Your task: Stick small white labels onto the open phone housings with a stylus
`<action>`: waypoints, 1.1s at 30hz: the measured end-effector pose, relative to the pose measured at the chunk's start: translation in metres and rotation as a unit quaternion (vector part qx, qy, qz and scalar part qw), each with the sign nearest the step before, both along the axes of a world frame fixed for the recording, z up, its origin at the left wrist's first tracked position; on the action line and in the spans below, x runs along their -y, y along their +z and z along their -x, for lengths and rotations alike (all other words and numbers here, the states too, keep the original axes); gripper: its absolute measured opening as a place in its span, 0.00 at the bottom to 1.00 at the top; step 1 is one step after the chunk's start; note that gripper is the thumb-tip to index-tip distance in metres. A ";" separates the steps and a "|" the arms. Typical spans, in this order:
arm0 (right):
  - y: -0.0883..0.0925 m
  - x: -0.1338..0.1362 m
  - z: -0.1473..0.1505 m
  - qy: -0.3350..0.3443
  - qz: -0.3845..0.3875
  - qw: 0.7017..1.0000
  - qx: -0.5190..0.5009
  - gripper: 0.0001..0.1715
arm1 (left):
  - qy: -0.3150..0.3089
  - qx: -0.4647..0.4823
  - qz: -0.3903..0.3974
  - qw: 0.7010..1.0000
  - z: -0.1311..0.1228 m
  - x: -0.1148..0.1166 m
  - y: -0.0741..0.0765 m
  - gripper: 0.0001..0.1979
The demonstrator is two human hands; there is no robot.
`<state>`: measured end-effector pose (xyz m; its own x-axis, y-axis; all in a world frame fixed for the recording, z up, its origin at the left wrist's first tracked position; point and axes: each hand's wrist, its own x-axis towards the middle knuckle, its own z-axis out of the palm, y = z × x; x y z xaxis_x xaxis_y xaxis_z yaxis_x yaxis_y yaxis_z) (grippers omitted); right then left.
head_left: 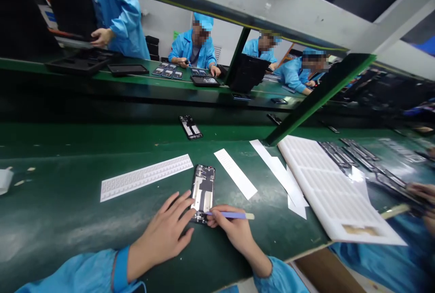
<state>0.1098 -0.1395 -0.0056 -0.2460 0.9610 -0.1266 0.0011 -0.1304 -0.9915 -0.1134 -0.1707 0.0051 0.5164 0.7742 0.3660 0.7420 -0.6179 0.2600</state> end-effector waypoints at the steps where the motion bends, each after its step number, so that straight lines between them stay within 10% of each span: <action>1: 0.002 -0.001 0.003 0.004 0.005 1.000 -0.002 0.20 | 0.008 -0.003 -0.001 1.000 0.001 -0.001 0.000 0.18; 33: -0.008 -0.002 -0.009 0.035 -0.018 0.998 0.050 0.15 | -0.057 -0.015 0.032 0.998 0.005 -0.003 -0.003 0.16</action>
<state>0.1185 -0.1380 -0.0138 -0.3002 0.9463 -0.1199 0.1078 -0.0912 -0.9900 -0.1179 -0.1673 0.0017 0.6117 0.7314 0.3015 0.6766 -0.6812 0.2798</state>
